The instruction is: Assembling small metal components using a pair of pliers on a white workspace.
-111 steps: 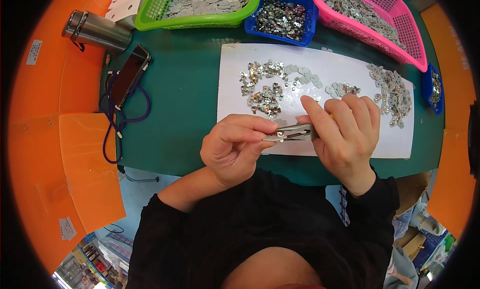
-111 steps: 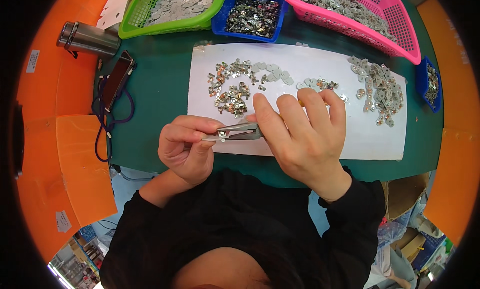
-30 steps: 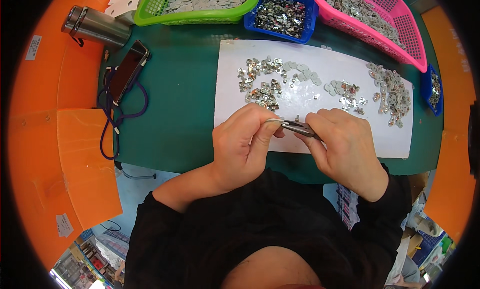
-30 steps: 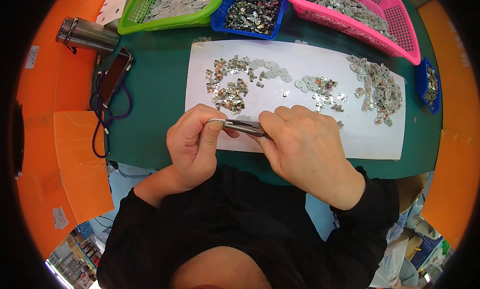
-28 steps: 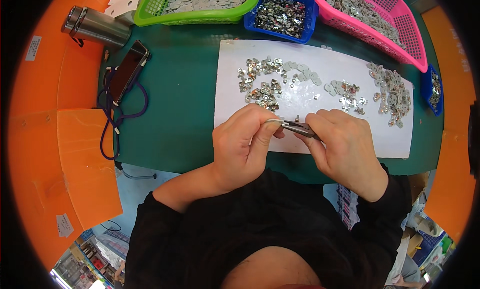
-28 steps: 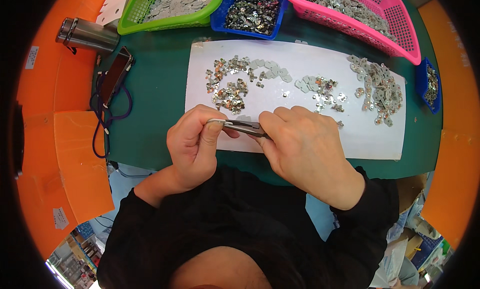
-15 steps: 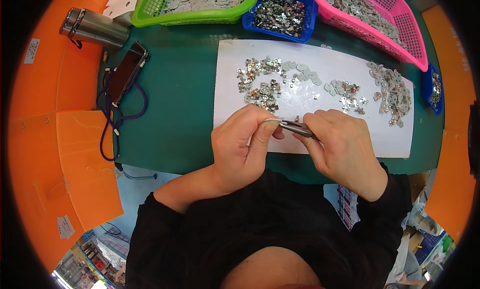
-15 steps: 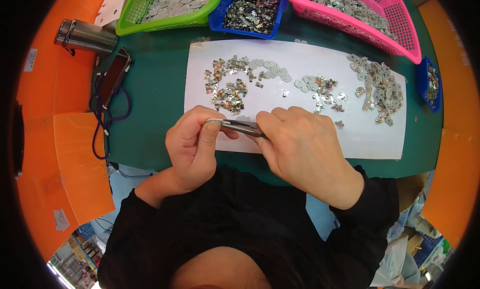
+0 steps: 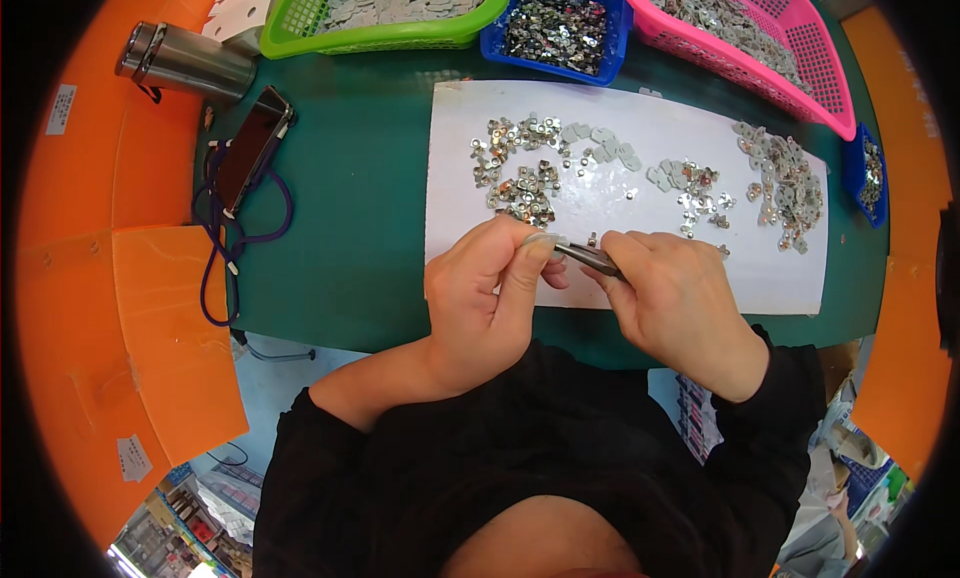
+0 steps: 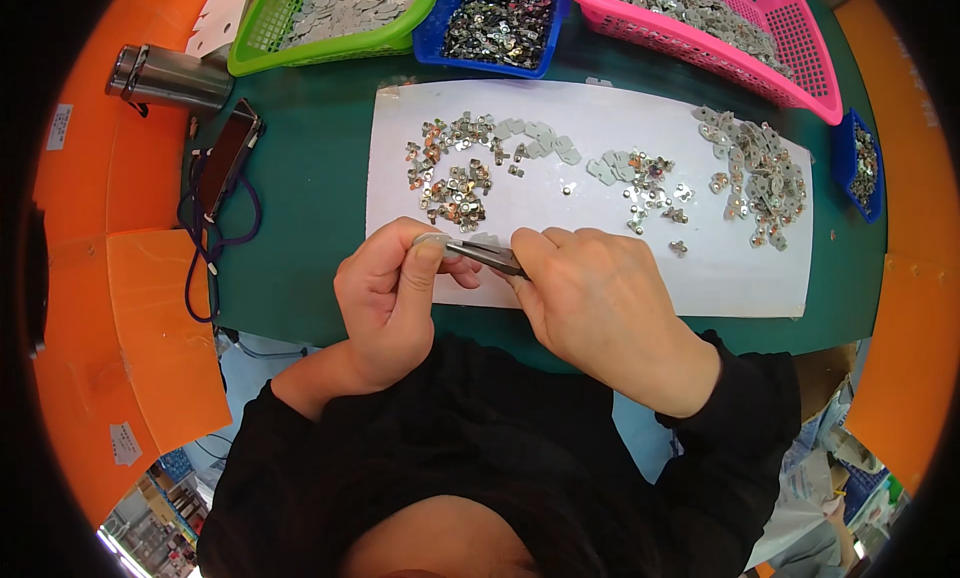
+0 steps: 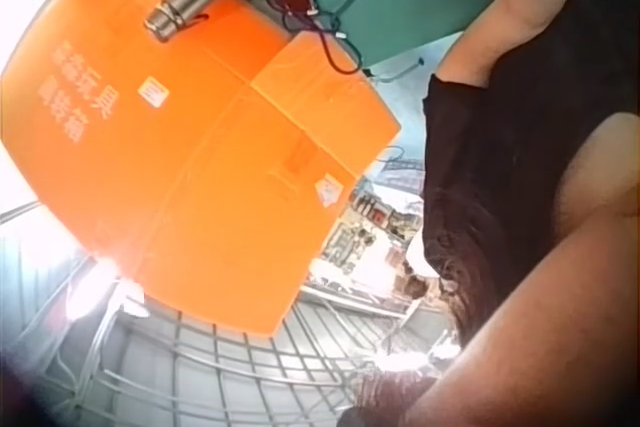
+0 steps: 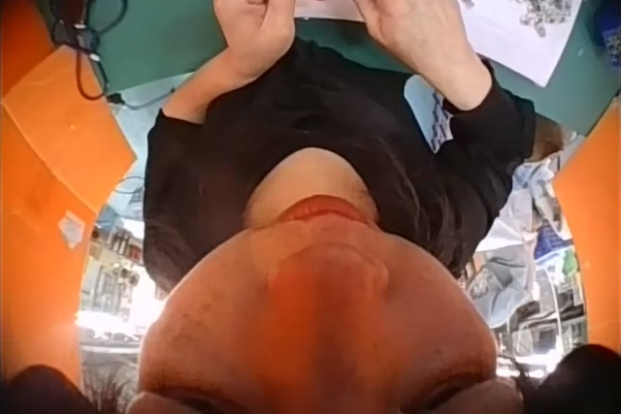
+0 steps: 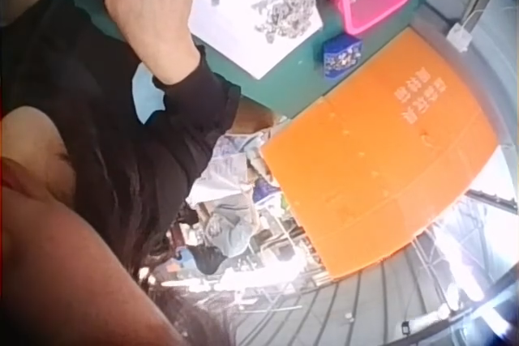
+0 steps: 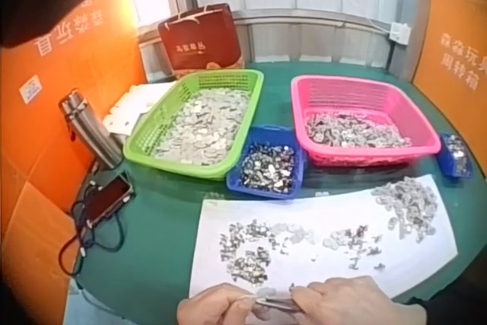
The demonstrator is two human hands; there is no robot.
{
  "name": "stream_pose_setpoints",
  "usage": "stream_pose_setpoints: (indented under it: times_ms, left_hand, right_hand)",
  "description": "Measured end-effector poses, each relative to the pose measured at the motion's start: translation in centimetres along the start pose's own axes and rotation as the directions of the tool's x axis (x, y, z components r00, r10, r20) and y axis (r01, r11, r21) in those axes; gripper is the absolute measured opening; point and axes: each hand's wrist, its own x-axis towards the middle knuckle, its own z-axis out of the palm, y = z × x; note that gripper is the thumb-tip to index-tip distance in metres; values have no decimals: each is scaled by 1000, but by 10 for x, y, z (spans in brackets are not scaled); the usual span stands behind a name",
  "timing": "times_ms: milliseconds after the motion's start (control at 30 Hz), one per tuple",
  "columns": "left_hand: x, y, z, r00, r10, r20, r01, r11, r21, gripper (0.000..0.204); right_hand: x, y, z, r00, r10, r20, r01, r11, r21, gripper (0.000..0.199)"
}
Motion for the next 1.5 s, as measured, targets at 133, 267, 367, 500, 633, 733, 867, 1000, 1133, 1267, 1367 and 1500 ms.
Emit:
stream_pose_setpoints:
  times_ms: [133, 267, 367, 500, 633, 733, 867, 1000, 1133, 1267, 1367, 1500]
  left_hand:
    - [3, -1, 5, 1000, -1, -27, 1, 1000, 3, 10]
    - [5, 7, -1, 968, -249, 26, 240, 891, -386, 7]
    - [8, -8, -3, 898, -428, 101, 379, 637, -672, 8]
    - [5, -16, -2, 889, -438, 132, 394, 587, -707, 9]
    - [12, -18, -9, 944, -324, 67, 271, 640, -719, 6]
    - [17, -27, -25, 952, -304, -28, 179, 629, -756, 6]
    - [22, -23, -26, 876, -480, -40, 310, 626, -716, 6]
    - [25, -15, -18, 854, -480, 200, 465, 535, -705, 10]
    - [29, -10, -9, 812, -475, 339, 576, 559, -597, 13]
    - [29, -13, -6, 801, -499, 331, 590, 563, -578, 15]
    - [30, -10, -4, 794, -510, 331, 598, 559, -574, 17]
    - [31, -9, -3, 792, -503, 345, 602, 550, -579, 20]
  right_hand:
    - [-3, 3, 9, 998, 46, -34, -47, 999, -16, 13]
    - [-5, 4, 21, 968, 2, -251, -39, 989, -141, 17]
    - [-8, 4, 40, 950, 53, -307, -92, 989, -113, 19]
    - [-13, -1, 45, 942, 148, -302, -159, 987, -11, 21]
    - [-16, 12, 21, 919, 58, -391, -63, 998, 2, 18]
    - [-29, 48, 4, 861, 186, -473, -171, 982, 74, 18]
    - [-46, 74, 2, 844, 260, -470, -301, 953, -13, 17]
    - [-40, 73, 12, 849, 212, -485, -276, 959, -65, 19]
    - [-32, 69, 11, 852, 207, -481, -263, 963, -53, 24]
    - [-30, 71, 15, 864, 196, -463, -243, 969, -43, 26]
    - [-26, 68, 14, 882, 168, -440, -241, 964, -114, 27]
    - [-21, 67, 17, 882, 134, -452, -217, 966, -138, 25]
